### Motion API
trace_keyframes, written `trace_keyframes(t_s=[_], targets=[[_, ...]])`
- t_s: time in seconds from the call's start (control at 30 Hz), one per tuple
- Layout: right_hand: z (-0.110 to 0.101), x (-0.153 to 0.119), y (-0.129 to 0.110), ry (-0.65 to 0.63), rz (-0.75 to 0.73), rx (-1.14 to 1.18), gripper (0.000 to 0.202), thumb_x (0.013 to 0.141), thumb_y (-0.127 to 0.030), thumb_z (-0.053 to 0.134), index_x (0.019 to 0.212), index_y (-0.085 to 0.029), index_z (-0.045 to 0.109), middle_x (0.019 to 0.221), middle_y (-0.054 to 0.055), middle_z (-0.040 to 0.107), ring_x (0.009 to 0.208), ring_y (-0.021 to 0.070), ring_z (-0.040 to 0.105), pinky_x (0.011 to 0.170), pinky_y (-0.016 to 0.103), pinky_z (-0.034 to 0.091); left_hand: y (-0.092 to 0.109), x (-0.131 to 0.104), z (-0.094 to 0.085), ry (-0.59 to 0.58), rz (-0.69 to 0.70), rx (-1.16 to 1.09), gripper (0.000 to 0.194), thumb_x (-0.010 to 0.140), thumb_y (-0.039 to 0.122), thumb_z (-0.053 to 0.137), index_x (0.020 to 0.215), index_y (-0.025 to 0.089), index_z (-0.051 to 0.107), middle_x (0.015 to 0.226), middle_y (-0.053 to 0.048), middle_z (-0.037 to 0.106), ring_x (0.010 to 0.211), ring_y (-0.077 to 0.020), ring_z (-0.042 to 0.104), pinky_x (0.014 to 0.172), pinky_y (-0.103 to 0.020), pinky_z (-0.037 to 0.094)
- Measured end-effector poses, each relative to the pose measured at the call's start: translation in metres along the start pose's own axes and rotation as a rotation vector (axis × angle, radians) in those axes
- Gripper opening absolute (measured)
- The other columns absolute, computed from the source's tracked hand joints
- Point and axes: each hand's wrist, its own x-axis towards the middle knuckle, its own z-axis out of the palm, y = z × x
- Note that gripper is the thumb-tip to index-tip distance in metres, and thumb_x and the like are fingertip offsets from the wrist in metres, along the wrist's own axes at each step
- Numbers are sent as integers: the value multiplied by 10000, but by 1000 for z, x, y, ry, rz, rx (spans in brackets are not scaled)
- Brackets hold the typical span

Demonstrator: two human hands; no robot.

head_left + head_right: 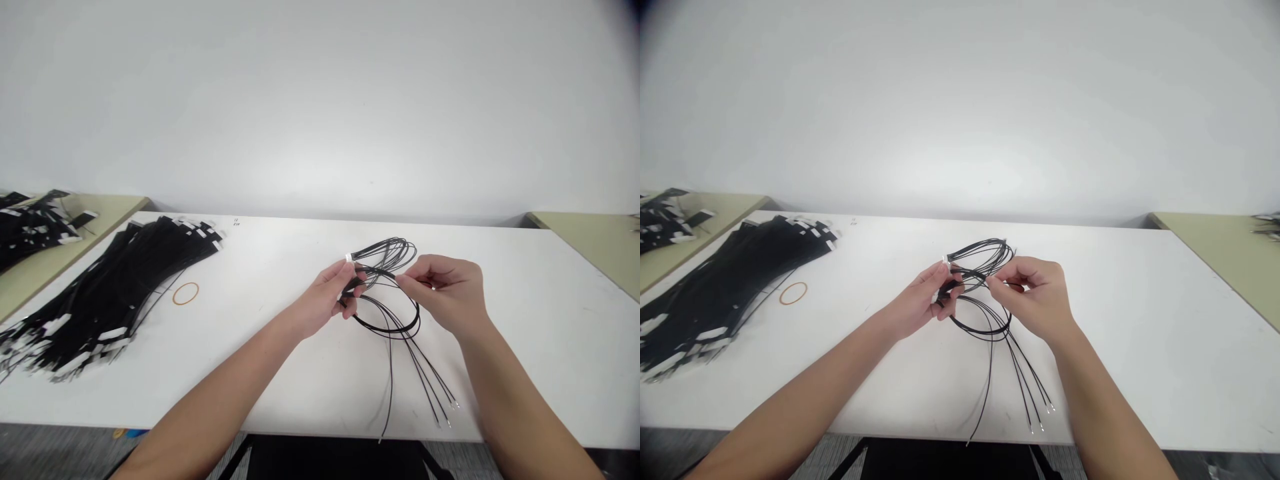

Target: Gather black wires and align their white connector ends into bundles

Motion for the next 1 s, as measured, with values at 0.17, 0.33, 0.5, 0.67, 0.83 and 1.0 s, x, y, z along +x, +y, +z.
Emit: trace_keyframes(t_s=[0.17,0.33,0.5,0.67,0.83,1.0], targets=[[-3,1,1,-32,-4,-19,142,664,-148,676,562,-151,576,483,-17,472,463,66,370,429,208,293,0,0,0,7,-5,1,408,866,568,393,919,175,494,754,23,447,435,-12,407,511,-202,297],[-1,0,1,27,-40,13,176,659,-137,667,529,-151,548,459,-28,431,452,59,340,421,206,267,2,-1,2,18,-18,17,408,866,567,397,925,175,491,759,24,446,444,-13,411,529,-210,304],[1,-1,-1,34,-38,9,170,653,-133,660,525,-148,550,459,-26,436,453,57,343,419,203,270,1,-1,1,20,-25,38,402,869,562,396,931,176,488,754,28,447,453,-17,415,549,-220,322],[-1,-1,-3,21,17,11,169,656,-144,663,532,-143,548,470,-26,446,450,51,349,414,194,275,0,0,0,15,-10,69,401,862,568,407,924,181,492,764,26,452,460,-21,427,557,-224,329],[-5,2,-7,-71,163,-4,158,668,-181,674,563,-134,565,485,-21,464,449,49,369,405,179,293,0,0,1,16,19,103,394,862,559,415,918,176,488,763,26,452,457,-18,428,576,-233,353],[-6,3,-11,-63,211,-29,151,655,-161,667,556,-127,558,472,-26,451,445,45,358,400,173,284,-1,0,2,25,24,105,393,862,557,416,930,176,487,780,24,459,466,-15,431,588,-237,374]])
